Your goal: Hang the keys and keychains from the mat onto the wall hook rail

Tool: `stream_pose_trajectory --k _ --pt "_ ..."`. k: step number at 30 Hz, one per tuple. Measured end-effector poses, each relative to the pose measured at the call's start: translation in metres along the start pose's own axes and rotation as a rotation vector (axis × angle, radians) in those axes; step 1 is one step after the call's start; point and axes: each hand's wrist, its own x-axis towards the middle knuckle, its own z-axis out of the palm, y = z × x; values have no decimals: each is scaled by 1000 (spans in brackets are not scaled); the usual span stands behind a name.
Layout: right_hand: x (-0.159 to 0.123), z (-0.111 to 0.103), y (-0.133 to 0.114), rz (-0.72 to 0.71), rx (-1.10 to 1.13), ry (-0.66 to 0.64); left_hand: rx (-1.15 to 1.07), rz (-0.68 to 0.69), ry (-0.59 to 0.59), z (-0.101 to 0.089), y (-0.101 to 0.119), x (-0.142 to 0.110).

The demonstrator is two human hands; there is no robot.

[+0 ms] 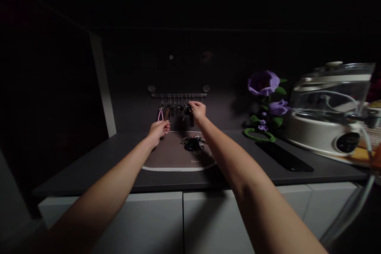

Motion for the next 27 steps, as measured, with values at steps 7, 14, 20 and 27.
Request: stream_pose_trajectory --k 7,14,20,27 --pt "26 18 14 33 -85 155 0 -29 40 -1 3 -2" --pt "43 23 31 49 -189 256 0 -51 53 1 5 -3" --pt "51 21 40 62 -209 296 9 -50 43 1 4 -2" --pt "46 23 45 108 -213 335 12 -48 36 1 5 -4"
